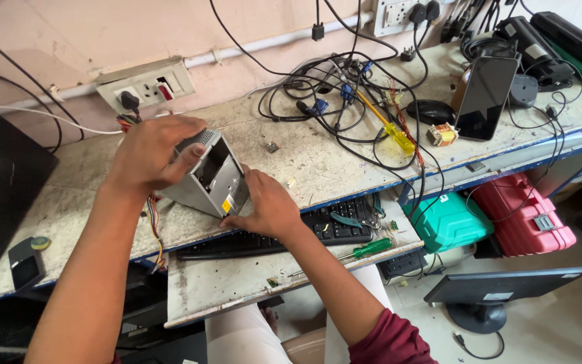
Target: The person assembles a computer power supply unit by hand on a cluttered workbench. They place the metal cover onto the open unit, align it, and then rotate the unit to manage the attached wires.
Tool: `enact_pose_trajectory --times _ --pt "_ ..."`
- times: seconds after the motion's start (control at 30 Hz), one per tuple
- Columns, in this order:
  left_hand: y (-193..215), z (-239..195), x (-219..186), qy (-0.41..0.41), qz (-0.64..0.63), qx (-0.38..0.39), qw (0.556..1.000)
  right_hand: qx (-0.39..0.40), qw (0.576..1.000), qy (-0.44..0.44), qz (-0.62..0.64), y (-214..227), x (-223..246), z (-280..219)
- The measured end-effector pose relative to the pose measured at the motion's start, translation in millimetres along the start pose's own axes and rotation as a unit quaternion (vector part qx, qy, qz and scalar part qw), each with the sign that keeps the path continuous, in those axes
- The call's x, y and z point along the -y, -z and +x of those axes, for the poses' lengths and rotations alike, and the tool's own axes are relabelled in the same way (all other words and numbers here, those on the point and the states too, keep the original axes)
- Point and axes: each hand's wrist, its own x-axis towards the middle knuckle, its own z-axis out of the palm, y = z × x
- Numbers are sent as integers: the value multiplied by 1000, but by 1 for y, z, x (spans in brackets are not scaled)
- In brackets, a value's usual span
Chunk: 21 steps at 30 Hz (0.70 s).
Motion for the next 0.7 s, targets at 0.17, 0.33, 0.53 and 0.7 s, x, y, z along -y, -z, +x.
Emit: enact_pose_trajectory --times 0.17,0.33,0.53,0.7 --pt "1 3 -9 -2 30 9 1000 9 1000 14 -23 -1 -3 1" --pt "-2 3 -15 4 40 10 999 39 999 -20 -3 2 2 3" --pt "-9 0 -15 -11 51 12 999 42 999 -5 -13 6 3 3" --pt "-14 -3 -10 -13 58 10 998 40 997 -7 -69 3 8 3"
